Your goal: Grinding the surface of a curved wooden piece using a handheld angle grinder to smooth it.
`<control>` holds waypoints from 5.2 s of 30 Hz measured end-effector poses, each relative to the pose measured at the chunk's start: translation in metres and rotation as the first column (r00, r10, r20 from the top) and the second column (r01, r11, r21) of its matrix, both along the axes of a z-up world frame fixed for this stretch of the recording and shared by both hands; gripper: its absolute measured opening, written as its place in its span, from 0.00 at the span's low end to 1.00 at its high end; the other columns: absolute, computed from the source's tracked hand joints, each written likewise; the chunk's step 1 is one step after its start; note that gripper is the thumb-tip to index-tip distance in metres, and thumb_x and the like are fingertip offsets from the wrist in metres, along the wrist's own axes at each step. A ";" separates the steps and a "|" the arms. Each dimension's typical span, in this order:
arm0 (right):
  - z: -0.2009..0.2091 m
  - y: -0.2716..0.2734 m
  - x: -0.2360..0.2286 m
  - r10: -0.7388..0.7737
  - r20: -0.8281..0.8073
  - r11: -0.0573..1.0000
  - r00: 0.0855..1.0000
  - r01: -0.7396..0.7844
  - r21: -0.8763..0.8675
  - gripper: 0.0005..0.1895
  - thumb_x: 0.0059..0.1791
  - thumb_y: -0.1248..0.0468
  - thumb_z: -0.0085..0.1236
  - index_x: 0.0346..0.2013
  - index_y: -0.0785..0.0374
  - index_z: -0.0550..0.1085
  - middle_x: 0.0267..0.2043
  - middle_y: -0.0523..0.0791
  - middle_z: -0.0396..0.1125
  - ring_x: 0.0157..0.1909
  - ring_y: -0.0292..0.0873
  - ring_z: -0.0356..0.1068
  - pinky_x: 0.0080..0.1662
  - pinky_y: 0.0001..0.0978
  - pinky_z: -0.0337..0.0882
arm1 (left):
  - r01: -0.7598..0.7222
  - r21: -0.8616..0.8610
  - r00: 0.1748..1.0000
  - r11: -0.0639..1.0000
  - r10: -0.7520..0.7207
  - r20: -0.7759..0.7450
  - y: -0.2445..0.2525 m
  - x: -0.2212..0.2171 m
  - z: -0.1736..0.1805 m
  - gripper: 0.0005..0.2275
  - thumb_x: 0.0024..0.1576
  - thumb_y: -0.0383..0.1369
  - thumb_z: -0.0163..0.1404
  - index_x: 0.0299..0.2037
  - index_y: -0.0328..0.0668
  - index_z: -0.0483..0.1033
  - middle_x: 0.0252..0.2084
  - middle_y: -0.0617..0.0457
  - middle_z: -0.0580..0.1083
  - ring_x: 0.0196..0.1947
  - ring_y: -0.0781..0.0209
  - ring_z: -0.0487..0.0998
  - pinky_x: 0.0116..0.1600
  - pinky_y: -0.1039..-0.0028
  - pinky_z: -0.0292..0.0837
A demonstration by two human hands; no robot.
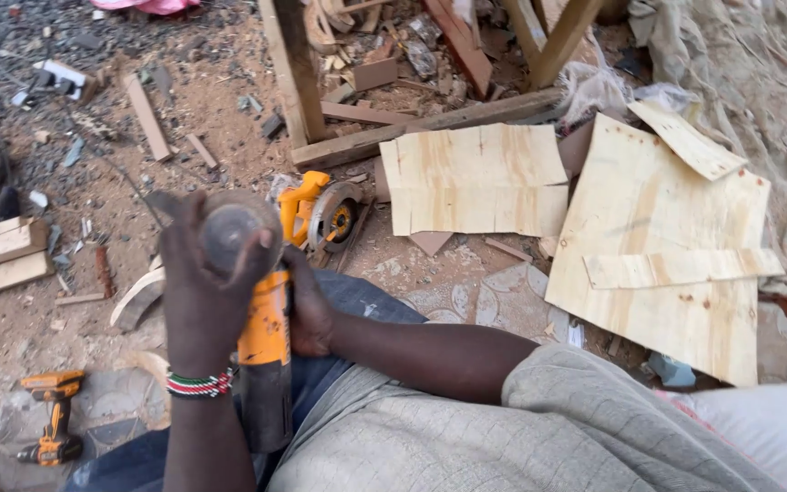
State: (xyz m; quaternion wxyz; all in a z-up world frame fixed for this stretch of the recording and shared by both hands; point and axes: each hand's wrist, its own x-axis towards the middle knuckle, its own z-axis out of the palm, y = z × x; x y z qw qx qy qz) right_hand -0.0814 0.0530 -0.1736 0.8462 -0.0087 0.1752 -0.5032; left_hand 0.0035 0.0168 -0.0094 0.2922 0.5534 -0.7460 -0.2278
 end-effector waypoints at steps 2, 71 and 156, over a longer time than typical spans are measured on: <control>0.010 -0.003 -0.007 0.006 0.062 0.999 0.998 -0.003 -0.035 0.55 0.59 0.22 0.49 0.85 0.60 0.65 0.75 0.52 0.72 0.70 0.50 0.74 0.66 0.51 0.76 | 0.042 0.017 0.999 0.999 -0.042 -0.010 0.015 0.006 -0.003 0.43 0.67 0.40 0.67 0.88 0.34 0.54 0.77 0.25 0.68 0.72 0.28 0.78 0.67 0.43 0.82; -0.229 -0.647 -0.097 -0.120 -0.882 0.698 -0.455 -0.670 0.250 0.16 0.64 0.57 0.71 0.56 0.66 0.79 0.44 0.50 0.75 0.29 0.41 0.65 0.32 0.37 0.71 | -0.234 0.776 0.839 0.586 0.526 -0.143 -0.328 0.142 -0.207 0.32 0.46 0.35 0.71 0.64 0.35 0.78 0.44 0.46 0.87 0.35 0.54 0.90 0.45 0.65 0.86; -0.254 -0.678 -0.083 -0.011 -1.000 0.915 -0.028 0.402 -0.021 0.16 0.63 0.54 0.52 0.44 0.62 0.80 0.29 0.35 0.60 0.32 0.33 0.53 0.38 0.33 0.55 | 0.492 0.853 -0.010 0.174 0.981 -0.194 -0.711 0.033 -0.378 0.36 0.47 0.12 0.56 0.73 0.22 0.75 0.71 0.33 0.78 0.66 0.35 0.78 0.68 0.49 0.74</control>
